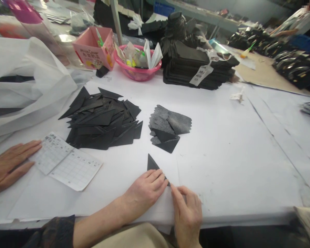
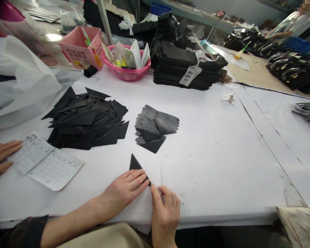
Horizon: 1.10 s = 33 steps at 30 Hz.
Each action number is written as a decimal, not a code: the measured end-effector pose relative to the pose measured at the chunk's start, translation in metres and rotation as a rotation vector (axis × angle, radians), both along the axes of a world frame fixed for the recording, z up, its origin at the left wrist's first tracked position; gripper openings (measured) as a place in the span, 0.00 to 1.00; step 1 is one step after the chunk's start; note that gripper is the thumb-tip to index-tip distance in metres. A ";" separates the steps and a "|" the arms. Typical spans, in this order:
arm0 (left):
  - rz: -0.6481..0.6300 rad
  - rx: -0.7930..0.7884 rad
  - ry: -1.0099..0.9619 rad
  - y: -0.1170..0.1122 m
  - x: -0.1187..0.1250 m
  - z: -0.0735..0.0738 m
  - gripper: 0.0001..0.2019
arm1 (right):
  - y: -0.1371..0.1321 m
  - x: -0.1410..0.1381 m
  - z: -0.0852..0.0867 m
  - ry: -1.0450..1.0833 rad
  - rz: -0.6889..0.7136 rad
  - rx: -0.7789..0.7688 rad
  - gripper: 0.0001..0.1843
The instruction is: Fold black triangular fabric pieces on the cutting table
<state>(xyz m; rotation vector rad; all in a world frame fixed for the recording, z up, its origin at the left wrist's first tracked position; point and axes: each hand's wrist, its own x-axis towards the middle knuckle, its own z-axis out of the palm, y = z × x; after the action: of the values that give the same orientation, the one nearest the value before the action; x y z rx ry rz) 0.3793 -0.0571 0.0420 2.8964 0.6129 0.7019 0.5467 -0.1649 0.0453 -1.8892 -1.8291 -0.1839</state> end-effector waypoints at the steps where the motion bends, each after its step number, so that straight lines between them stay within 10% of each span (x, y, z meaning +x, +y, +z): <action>1: 0.000 -0.006 -0.007 0.000 -0.001 0.000 0.13 | 0.000 0.000 -0.001 -0.014 0.005 -0.007 0.17; 33: -0.003 -0.099 -0.034 0.004 -0.006 -0.003 0.14 | 0.017 -0.011 0.009 -0.036 -0.128 -0.073 0.14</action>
<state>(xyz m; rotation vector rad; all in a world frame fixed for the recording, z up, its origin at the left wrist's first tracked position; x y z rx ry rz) 0.3735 -0.0526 0.0393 2.7887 0.6205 0.6977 0.5355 -0.1481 0.0539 -2.0674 -1.7611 -0.1993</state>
